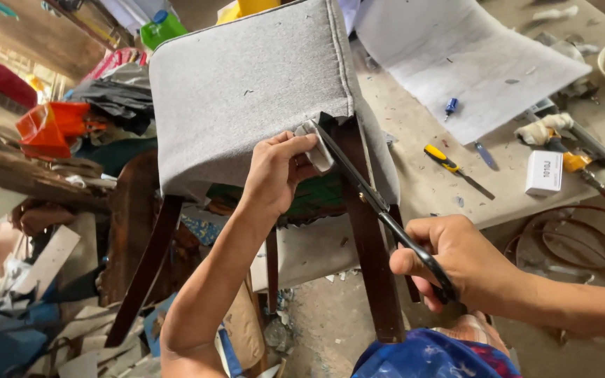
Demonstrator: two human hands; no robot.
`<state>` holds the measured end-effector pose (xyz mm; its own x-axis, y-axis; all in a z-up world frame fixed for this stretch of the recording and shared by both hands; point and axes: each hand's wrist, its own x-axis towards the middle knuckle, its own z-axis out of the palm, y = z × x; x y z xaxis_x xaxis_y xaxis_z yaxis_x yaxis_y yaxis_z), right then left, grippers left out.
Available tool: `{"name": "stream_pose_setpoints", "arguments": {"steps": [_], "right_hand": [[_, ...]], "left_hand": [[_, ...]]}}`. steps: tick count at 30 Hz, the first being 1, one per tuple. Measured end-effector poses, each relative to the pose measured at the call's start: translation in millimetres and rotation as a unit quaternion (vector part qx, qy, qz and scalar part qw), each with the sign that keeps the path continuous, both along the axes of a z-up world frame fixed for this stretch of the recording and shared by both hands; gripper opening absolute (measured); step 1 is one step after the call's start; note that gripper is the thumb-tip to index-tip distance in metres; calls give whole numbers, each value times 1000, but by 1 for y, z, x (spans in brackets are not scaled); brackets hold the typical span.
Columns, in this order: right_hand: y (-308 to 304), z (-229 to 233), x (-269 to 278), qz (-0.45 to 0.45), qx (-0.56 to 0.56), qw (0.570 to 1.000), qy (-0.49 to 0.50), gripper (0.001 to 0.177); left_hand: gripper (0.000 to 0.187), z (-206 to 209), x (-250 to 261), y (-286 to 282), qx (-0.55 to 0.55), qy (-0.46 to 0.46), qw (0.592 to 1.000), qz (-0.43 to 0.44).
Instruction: Trimming excess fabric with scissors and stapling it to a wooden chair frame using a pneumatic stapler.
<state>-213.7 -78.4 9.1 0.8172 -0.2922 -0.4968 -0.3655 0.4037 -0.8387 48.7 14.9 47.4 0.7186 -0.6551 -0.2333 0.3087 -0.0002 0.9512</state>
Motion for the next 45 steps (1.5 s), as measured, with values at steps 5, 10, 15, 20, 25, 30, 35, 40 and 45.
{"name": "stream_pose_setpoints", "arguments": {"steps": [5,10,15,20,25,30,35,40,45], "right_hand": [[-19,6,15,18,-56,995,-81,49],[-42,-4,-8,103,0,994,-34,22],[-109,-79,-64,173,-48,945,-272,43],[-150,-116,-72,123,47,967,-216,76],[-173,-140,-63,137,93,968,-186,52],[-169,-146,-48,103,104,970,-192,35],[-152,-143,-32,93,111,958,-246,59],[-134,-141,-26,30,155,955,-251,62],[-158,-186,16,19,-133,990,-45,36]], "left_hand": [[18,1,-11,-3,-29,-19,999,18],[16,15,9,20,310,-385,865,81],[35,-6,-48,24,233,-594,747,186],[9,4,-88,-10,162,-688,699,113],[37,-21,-62,-34,231,-646,718,117],[32,-17,-50,-43,186,-680,700,116],[23,-13,-34,-45,144,-742,650,85],[18,-10,-34,-44,98,-753,647,74],[13,-2,-53,-43,80,-723,683,71]]}}
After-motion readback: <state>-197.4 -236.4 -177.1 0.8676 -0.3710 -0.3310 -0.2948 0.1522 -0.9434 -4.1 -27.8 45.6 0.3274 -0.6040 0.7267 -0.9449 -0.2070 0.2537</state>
